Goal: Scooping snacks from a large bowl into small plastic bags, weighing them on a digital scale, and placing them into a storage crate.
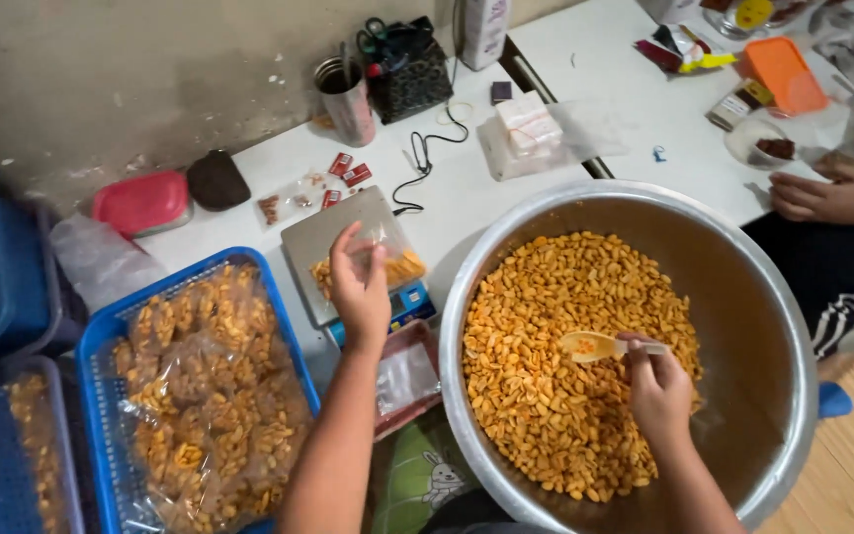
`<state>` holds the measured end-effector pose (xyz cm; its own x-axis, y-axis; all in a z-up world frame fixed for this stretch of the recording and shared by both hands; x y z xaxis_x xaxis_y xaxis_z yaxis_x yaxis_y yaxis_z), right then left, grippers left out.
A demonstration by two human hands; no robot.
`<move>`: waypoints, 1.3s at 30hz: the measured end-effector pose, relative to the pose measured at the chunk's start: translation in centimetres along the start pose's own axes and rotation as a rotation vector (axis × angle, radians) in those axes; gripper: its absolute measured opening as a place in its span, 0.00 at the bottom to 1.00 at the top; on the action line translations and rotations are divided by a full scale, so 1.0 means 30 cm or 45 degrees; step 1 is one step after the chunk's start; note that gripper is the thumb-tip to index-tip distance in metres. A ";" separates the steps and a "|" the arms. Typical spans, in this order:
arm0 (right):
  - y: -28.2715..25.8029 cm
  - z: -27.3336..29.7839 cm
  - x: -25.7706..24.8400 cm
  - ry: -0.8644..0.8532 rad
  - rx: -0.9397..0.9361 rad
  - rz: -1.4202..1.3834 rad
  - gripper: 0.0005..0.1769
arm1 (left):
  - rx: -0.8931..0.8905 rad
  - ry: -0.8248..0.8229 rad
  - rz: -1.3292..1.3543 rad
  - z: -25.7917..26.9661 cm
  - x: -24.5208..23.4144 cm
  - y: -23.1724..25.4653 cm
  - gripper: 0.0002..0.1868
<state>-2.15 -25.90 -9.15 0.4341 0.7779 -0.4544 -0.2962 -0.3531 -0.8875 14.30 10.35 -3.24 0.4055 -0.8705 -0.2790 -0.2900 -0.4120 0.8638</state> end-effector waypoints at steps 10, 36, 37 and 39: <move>-0.174 0.021 -0.113 0.061 -0.089 -0.143 0.13 | -0.345 -1.019 1.611 0.299 0.097 0.365 0.08; -0.267 0.088 -0.189 0.088 -0.225 -0.225 0.10 | 0.085 -0.346 -1.021 0.065 -0.010 -0.365 0.17; -0.256 0.074 -0.183 0.087 -0.259 -0.220 0.10 | 0.192 -0.230 -1.117 0.044 -0.012 -0.450 0.24; -0.258 0.093 -0.202 0.112 -0.256 -0.087 0.11 | 0.216 -0.043 -0.934 0.033 -0.068 -0.397 0.23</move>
<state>-4.85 -26.44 0.69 0.5226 0.7584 -0.3895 -0.0918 -0.4042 -0.9101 16.08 16.78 -13.38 0.5199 -0.3638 -0.7729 -0.0867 -0.9226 0.3759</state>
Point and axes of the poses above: each hand's wrist, its own z-axis away from the middle knuckle, its own x-axis out of the palm, y = z × x, the point moved 3 cm from there along -z, towards the middle knuckle, and after that the axes turned 1 degree about -y, right-handed, at the moved point
